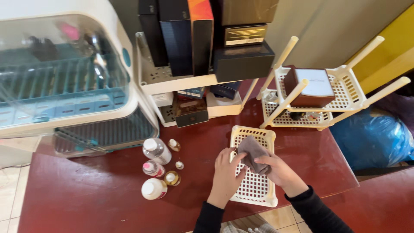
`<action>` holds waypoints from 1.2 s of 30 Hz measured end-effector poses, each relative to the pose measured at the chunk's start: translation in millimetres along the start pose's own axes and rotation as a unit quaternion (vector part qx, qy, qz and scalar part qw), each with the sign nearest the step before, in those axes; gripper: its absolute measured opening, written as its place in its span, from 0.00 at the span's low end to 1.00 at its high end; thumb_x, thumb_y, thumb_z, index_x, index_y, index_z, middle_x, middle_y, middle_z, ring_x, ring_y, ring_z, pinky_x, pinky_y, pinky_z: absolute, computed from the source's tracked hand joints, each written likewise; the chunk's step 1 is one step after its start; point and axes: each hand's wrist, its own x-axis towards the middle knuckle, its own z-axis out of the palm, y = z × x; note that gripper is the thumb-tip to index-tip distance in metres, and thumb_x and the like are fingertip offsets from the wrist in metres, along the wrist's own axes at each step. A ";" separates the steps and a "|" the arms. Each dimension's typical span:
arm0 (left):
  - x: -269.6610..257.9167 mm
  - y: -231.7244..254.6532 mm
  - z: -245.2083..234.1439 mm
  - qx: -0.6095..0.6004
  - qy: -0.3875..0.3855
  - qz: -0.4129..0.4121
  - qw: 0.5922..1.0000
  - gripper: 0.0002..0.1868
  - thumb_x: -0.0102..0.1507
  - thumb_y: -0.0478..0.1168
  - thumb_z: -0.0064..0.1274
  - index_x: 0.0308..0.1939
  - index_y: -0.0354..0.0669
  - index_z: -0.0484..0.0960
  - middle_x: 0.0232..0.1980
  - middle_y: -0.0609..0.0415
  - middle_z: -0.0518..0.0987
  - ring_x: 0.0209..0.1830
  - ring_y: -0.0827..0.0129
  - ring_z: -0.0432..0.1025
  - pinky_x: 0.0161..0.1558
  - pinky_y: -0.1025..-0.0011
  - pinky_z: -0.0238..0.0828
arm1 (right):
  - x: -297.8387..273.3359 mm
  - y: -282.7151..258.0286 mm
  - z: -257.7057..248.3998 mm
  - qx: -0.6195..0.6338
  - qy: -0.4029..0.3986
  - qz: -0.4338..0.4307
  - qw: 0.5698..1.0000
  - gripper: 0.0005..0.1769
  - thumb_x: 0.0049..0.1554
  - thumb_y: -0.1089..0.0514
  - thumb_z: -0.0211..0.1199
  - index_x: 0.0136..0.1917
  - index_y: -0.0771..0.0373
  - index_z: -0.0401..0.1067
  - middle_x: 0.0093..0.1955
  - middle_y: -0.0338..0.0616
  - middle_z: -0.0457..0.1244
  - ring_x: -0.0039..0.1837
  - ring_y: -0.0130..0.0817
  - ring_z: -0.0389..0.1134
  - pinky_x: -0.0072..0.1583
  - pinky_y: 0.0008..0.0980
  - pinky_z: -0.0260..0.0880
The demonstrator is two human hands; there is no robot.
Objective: The person assembles a two-tier white plastic storage shelf by inserting four legs into a basket tray, then wipes a small box and a bottle with a cloth and places them on the shelf. The person stacks a second basket tray on top to complete the unit.
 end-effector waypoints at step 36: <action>6.4 -100.9 -88.5 -0.156 -0.076 -0.159 0.972 0.18 0.63 0.33 0.55 0.57 0.40 0.77 0.48 0.44 0.83 0.45 0.54 0.81 0.45 0.65 0.78 | 60.5 84.7 107.5 -0.060 0.053 -0.017 0.997 0.41 0.52 0.63 0.68 0.76 0.58 0.58 0.48 0.40 0.65 0.42 0.30 0.66 0.40 0.29 0.62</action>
